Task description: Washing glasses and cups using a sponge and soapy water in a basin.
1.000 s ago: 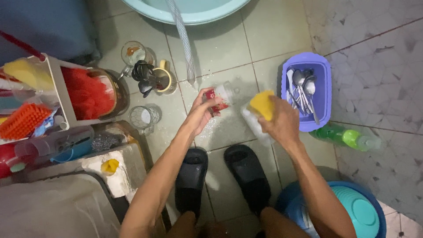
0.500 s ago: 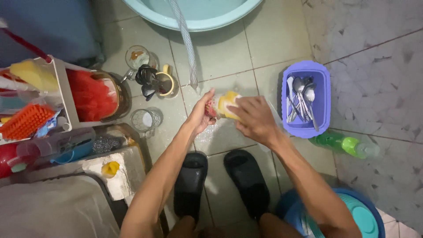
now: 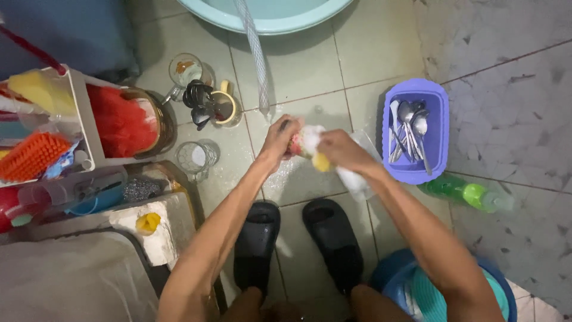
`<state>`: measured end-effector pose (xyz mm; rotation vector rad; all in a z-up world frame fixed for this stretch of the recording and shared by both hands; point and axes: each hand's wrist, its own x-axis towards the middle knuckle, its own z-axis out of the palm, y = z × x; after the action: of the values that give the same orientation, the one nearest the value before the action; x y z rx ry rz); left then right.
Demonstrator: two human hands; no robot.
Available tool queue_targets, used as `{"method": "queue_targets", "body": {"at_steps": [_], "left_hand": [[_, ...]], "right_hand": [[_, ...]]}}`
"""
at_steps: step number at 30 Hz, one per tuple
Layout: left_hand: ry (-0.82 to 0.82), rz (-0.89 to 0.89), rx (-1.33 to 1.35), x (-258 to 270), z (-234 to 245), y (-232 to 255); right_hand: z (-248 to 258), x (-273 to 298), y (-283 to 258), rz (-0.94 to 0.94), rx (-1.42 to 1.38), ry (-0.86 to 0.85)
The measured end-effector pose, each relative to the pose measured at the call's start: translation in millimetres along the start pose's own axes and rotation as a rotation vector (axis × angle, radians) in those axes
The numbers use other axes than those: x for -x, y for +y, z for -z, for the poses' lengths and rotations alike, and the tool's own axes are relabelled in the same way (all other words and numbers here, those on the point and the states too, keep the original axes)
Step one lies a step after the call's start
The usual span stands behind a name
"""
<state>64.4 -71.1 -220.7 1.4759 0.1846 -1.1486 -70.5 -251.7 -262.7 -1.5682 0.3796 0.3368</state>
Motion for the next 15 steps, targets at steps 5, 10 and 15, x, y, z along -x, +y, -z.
{"method": "queue_targets", "body": {"at_steps": [5, 10, 15], "left_hand": [[0.020, -0.556, -0.170, 23, -7, 22], [-0.019, -0.133, 0.137, 36, -22, 33], [-0.053, 0.209, 0.029, 7, -16, 12]], "right_hand": [[12, 9, -38, 0.004, -0.271, -0.013], [-15, 51, -142, 0.334, 0.501, -0.026], [-17, 39, -60, 0.297, 0.987, 0.030]]}}
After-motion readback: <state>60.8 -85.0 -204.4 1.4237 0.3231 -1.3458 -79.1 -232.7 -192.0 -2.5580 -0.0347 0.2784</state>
